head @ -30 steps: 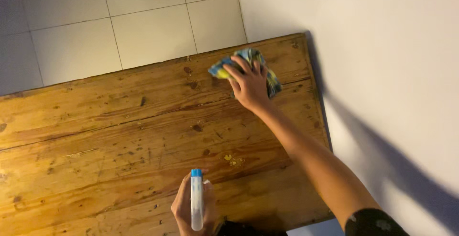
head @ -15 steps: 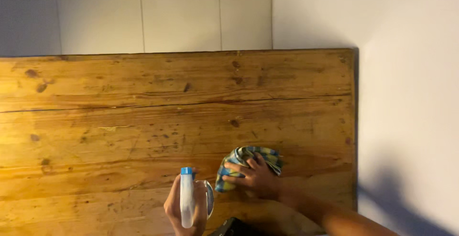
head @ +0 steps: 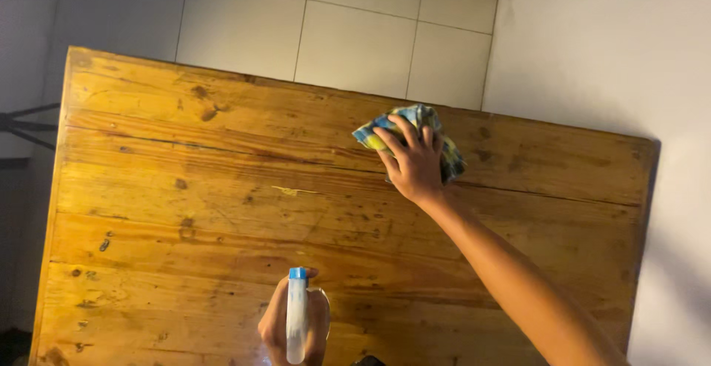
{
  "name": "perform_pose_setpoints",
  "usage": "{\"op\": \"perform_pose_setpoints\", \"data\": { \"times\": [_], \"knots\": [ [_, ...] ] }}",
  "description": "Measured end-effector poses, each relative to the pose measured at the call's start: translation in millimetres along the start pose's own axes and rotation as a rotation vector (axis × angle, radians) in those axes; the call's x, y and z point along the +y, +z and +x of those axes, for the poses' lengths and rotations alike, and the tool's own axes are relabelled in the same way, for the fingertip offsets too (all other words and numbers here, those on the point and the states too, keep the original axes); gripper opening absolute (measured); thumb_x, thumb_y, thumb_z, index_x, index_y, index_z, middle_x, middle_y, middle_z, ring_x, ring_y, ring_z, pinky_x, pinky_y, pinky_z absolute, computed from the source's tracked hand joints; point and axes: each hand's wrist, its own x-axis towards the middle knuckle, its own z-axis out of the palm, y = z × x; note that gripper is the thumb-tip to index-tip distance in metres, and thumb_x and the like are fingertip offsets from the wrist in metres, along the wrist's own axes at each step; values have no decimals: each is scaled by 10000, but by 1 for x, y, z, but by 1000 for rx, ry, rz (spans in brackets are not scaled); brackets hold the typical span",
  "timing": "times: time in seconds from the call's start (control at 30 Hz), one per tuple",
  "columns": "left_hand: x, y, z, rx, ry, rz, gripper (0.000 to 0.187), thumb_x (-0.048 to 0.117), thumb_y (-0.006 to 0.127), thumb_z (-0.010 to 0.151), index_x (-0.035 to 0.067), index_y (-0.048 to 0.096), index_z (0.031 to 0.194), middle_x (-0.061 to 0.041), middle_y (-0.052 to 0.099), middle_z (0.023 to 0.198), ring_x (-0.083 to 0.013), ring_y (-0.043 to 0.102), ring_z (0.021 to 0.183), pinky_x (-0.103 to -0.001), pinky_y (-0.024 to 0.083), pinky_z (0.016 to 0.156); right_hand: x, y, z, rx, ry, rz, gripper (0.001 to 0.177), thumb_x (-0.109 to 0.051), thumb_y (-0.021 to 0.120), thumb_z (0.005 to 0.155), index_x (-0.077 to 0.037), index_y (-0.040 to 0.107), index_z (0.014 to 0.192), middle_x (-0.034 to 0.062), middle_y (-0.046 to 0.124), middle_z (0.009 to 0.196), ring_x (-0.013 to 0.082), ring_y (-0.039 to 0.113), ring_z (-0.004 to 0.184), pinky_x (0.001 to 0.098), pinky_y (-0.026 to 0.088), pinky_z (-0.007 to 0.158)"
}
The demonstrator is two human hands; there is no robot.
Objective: The person wipes a wooden table with a cloth while holding a spray bottle.
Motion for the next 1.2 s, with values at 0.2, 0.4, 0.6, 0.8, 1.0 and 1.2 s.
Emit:
{"op": "perform_pose_setpoints", "data": {
  "times": [0.2, 0.4, 0.6, 0.8, 1.0, 1.2],
  "knots": [
    [-20, -63, 40, 110, 14, 11, 238, -14, 665, 831, -32, 706, 1065, -105, 721, 829, -128, 686, 703, -252, 543, 666, -102, -2, -110, -347, -465, 133, 687, -229, 748, 716, -348, 613, 1379, 40, 405, 1570, 359, 462, 1136, 637, 395, 937],
    [-50, -115, 86, 291, 280, -2, 230, -6, 669, 830, -47, 692, 1055, -146, 742, 1005, -207, 762, 897, -290, 582, 850, -168, 31, -45, -447, -638, 219, 732, -234, 756, 659, -314, 613, 1372, -2, 444, 1554, 341, 478, 1078, 578, 375, 897],
    [-95, -160, 98, 436, 240, -14, 216, -44, 681, 802, -57, 689, 1017, -133, 754, 962, -175, 766, 831, -268, 583, 792, -244, 95, 114, -207, -459, 111, 567, -204, 735, 738, -295, 655, 1293, -1, 518, 1458, 344, 495, 1067, 561, 377, 931],
    [-140, -192, 89, 371, 1, -302, 302, -85, 675, 832, 11, 751, 1108, -110, 762, 1005, -179, 709, 855, -270, 577, 773, -323, 159, 206, -52, -348, 52, 424, -285, 739, 864, -296, 675, 1283, -26, 542, 1447, 362, 488, 1213, 633, 347, 1010],
    [-147, -238, 78, 489, 146, -155, 339, -33, 760, 796, 35, 735, 1127, -72, 784, 1031, -106, 734, 814, -234, 578, 801, -403, 195, 225, -38, -395, 47, 435, -295, 736, 877, -288, 673, 1308, -10, 531, 1472, 377, 474, 1215, 662, 324, 1000],
    [-125, -266, 44, 793, -86, -49, 256, 1, 708, 790, 26, 741, 1043, -40, 736, 803, -55, 638, 593, -220, 530, 620, -495, 211, 159, -175, -613, 142, 561, -252, 739, 812, -314, 640, 1360, -2, 487, 1526, 389, 440, 1246, 609, 310, 1051]
  ]
}}
